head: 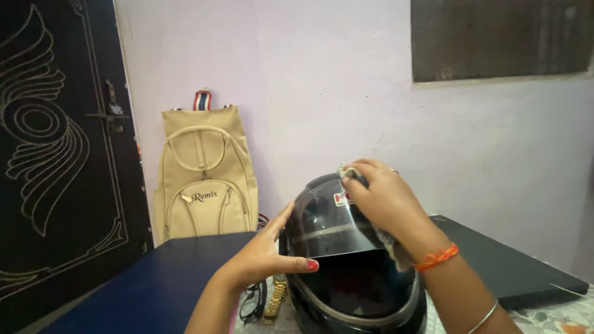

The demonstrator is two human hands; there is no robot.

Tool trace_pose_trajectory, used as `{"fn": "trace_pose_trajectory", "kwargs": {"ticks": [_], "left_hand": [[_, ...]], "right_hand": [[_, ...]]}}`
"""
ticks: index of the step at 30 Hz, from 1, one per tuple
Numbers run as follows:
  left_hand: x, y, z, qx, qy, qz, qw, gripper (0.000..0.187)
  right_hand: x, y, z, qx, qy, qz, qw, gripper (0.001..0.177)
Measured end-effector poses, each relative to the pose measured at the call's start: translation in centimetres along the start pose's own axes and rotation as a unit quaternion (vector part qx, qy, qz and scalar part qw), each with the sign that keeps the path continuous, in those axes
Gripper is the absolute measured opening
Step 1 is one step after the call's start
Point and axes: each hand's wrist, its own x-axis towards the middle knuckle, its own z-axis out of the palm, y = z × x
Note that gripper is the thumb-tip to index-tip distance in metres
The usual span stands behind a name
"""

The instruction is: The person wipes a laptop screen and body with a cloth, then wipes a motorcycle helmet inside and out. The person also picks up a cup of pens and wipes it with the same cloth.

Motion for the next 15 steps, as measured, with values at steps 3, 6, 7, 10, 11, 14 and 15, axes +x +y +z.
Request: {"fn": "trace_pose_trajectory", "kwargs": {"ticks": [3, 6, 7, 10, 11, 14, 15], "left_hand": [[0.1, 0.2, 0.0, -0.004, 0.0, 0.02, 1.0, 0.141], [-0.4, 0.4, -0.2, 0.063, 0.001, 0.063, 0.996, 0.142], [-0.7, 0.5, -0.2, 0.074, 0.007, 0.07, 0.995, 0.142], [-1.0, 0.9, -0.3, 0.106, 0.021, 0.077, 0.991, 0.142], [-1.0, 1.0, -0.2, 0.113, 0.024, 0.071, 0.991, 0.141], [-1.4, 1.1, -0.2, 0.131, 0.039, 0.043, 0.99, 0.138], [-1.3, 1.0, -0.1, 0.135, 0.045, 0.033, 0.989, 0.137]], "right_hand": [[-0.6, -1.9, 0.6, -0.06, -0.034, -0.021, 0.997, 0.035], [-1.7, -3.5, 1.3, -0.114, -0.057, -0.143, 0.982, 0.031], [-2.3, -3.9, 1.5, -0.113, -0.049, -0.199, 0.972, 0.032], [-2.9, -4.3, 1.5, -0.106, -0.042, -0.305, 0.946, 0.032], [-2.8, -4.2, 1.2, -0.102, -0.054, -0.298, 0.947, 0.03], [-2.4, -3.8, 0.2, -0.09, -0.074, -0.197, 0.974, 0.03], [-2.4, -3.7, 0.0, -0.088, -0.077, -0.149, 0.982, 0.031]]}}
